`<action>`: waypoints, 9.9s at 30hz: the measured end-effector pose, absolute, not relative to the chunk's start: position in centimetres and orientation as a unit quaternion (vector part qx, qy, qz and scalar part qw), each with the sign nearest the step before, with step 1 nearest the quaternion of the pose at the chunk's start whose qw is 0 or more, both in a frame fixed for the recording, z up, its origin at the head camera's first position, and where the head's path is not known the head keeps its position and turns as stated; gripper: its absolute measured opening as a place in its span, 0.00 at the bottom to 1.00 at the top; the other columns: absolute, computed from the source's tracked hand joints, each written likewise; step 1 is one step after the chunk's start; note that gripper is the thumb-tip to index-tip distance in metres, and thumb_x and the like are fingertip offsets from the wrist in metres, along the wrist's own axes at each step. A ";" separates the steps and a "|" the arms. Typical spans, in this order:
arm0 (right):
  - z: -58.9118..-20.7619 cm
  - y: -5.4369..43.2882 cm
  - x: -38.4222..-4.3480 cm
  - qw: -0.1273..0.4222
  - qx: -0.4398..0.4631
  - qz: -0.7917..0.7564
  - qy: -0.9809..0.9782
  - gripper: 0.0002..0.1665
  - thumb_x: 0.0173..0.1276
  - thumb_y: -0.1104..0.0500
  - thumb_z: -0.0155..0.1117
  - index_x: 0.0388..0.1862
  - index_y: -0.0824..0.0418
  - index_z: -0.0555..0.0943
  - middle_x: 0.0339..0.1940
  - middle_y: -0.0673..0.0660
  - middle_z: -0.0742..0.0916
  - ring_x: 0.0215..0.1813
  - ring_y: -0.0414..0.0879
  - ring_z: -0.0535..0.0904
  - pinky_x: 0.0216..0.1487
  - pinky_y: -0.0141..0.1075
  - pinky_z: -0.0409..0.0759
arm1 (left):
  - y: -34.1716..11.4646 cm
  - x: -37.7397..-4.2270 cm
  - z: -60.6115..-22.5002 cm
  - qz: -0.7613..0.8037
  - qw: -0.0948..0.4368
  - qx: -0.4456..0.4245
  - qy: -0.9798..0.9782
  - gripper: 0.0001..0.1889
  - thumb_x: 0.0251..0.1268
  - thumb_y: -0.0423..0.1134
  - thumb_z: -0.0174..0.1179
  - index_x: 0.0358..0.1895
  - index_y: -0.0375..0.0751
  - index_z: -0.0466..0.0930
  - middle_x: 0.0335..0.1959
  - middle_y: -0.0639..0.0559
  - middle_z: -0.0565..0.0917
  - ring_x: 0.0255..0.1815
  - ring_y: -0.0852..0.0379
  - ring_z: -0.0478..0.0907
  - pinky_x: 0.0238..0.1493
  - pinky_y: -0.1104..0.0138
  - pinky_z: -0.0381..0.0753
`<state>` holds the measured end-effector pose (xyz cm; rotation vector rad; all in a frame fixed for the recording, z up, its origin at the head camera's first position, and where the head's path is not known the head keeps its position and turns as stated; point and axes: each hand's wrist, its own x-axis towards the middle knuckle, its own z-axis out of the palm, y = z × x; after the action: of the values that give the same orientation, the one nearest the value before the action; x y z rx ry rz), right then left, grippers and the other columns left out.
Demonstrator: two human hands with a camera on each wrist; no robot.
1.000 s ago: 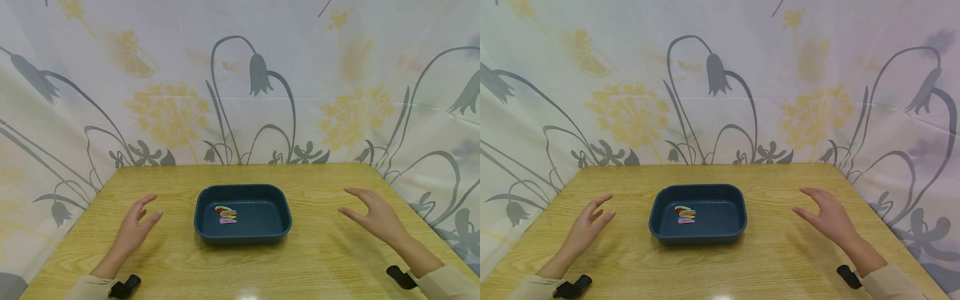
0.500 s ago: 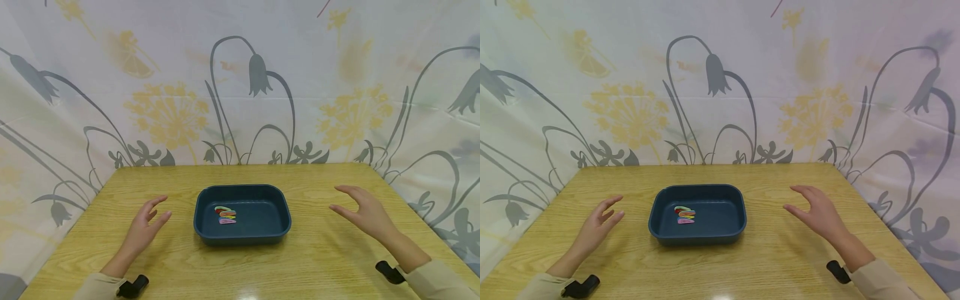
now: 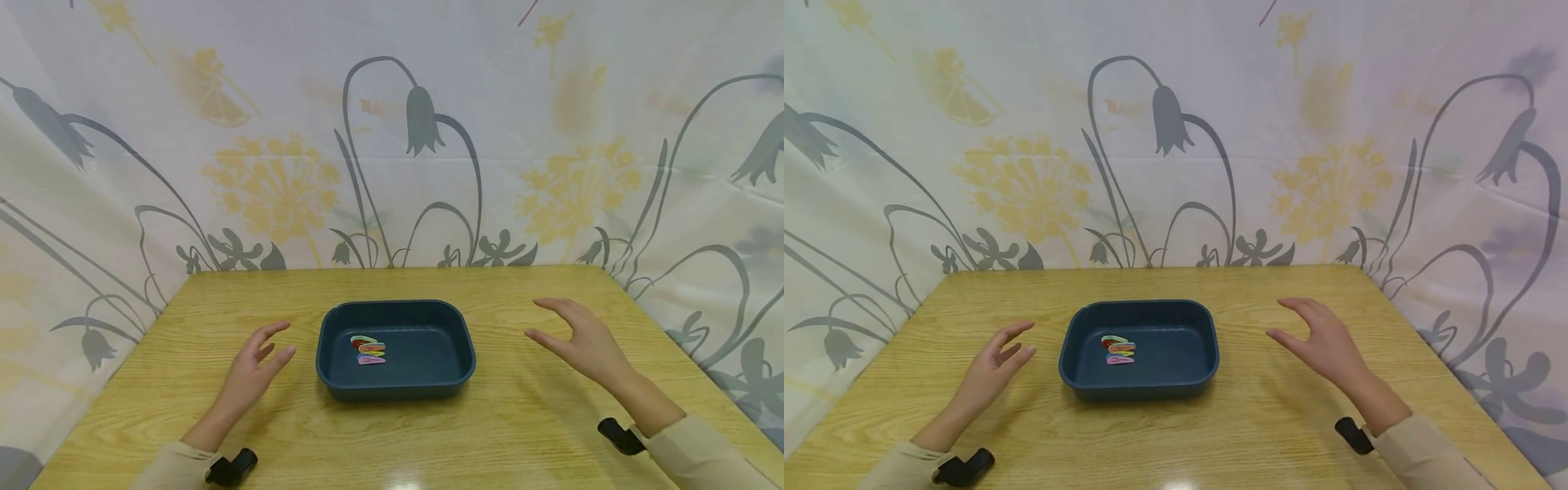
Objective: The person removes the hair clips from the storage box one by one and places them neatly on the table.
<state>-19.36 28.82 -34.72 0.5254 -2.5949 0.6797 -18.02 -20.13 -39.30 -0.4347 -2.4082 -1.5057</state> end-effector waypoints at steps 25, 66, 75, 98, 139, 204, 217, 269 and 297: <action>-35.2 27.0 -20.4 0.206 0.213 0.251 -0.922 0.32 0.57 0.51 0.70 0.58 0.65 0.74 0.54 0.64 0.79 0.56 0.63 0.71 0.52 0.60 0.70 | -17.8 -18.8 -39.4 -0.538 0.089 -0.136 -0.827 0.17 0.62 0.38 0.61 0.51 0.31 0.77 0.61 0.36 0.69 0.64 0.41 0.62 0.60 0.48 0.67; -33.9 23.7 -22.6 0.191 0.258 0.269 -0.908 0.32 0.56 0.53 0.72 0.58 0.64 0.75 0.55 0.62 0.79 0.57 0.59 0.72 0.53 0.55 0.73 | -16.2 -18.7 -39.8 -0.640 -0.003 -0.060 -0.766 0.17 0.61 0.29 0.60 0.53 0.25 0.74 0.57 0.36 0.72 0.52 0.43 0.76 0.42 0.64 0.82; -33.1 22.4 -23.2 0.202 0.282 0.267 -0.899 0.32 0.53 0.54 0.73 0.57 0.62 0.76 0.54 0.60 0.80 0.56 0.58 0.73 0.53 0.54 0.73 | -16.1 -18.6 -39.8 -0.625 0.019 -0.071 -0.777 0.13 0.60 0.28 0.60 0.48 0.24 0.78 0.60 0.40 0.70 0.50 0.43 0.77 0.40 0.65 0.83; -31.7 18.6 -25.1 0.180 0.345 0.271 -0.880 0.31 0.54 0.53 0.73 0.56 0.62 0.77 0.53 0.59 0.81 0.56 0.56 0.74 0.55 0.51 0.73 | -16.0 -18.6 -39.6 -0.631 0.013 -0.057 -0.774 0.14 0.60 0.28 0.60 0.48 0.25 0.78 0.60 0.41 0.71 0.50 0.44 0.77 0.40 0.65 0.83; -32.5 12.9 -27.8 0.054 0.402 0.295 -0.865 0.24 0.58 0.57 0.70 0.53 0.64 0.79 0.50 0.56 0.82 0.52 0.53 0.76 0.53 0.45 0.76 | -16.2 -18.5 -39.7 -0.647 0.003 -0.051 -0.761 0.15 0.61 0.28 0.60 0.50 0.24 0.77 0.61 0.41 0.70 0.51 0.46 0.77 0.42 0.64 0.82; -37.5 6.9 -29.8 -0.169 0.471 0.240 -0.832 0.15 0.59 0.67 0.67 0.47 0.62 0.81 0.44 0.54 0.83 0.48 0.44 0.79 0.48 0.28 0.77 | -16.3 -18.5 -39.8 -0.650 0.000 -0.053 -0.758 0.15 0.60 0.28 0.60 0.49 0.25 0.78 0.61 0.41 0.70 0.52 0.44 0.76 0.42 0.64 0.82; -37.9 6.8 -29.9 -0.163 0.469 0.207 -0.843 0.15 0.59 0.67 0.67 0.47 0.62 0.81 0.42 0.53 0.84 0.44 0.42 0.80 0.44 0.26 0.77 | -16.3 -18.5 -39.8 -0.648 0.000 -0.054 -0.759 0.15 0.60 0.28 0.60 0.50 0.25 0.77 0.61 0.41 0.70 0.52 0.45 0.76 0.42 0.64 0.82; -37.6 6.8 -29.9 -0.158 0.454 0.218 -0.849 0.15 0.62 0.70 0.62 0.47 0.59 0.81 0.26 0.46 0.81 0.28 0.35 0.75 0.31 0.27 0.76 | -16.3 -18.6 -39.8 -0.651 0.000 -0.047 -0.758 0.15 0.60 0.27 0.60 0.50 0.25 0.77 0.61 0.42 0.70 0.53 0.45 0.75 0.42 0.65 0.82; -36.3 7.4 -29.5 -0.144 0.453 0.242 -0.846 0.14 0.62 0.69 0.62 0.47 0.61 0.81 0.29 0.48 0.84 0.32 0.37 0.78 0.35 0.27 0.78 | -16.3 -18.4 -39.7 -0.640 0.007 -0.051 -0.766 0.14 0.60 0.28 0.60 0.49 0.26 0.78 0.61 0.42 0.71 0.51 0.46 0.77 0.41 0.65 0.83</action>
<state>-29.52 7.37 -36.30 1.5702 -2.9327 0.8401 -18.45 -16.26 -39.71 -0.1597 -2.3964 -2.0026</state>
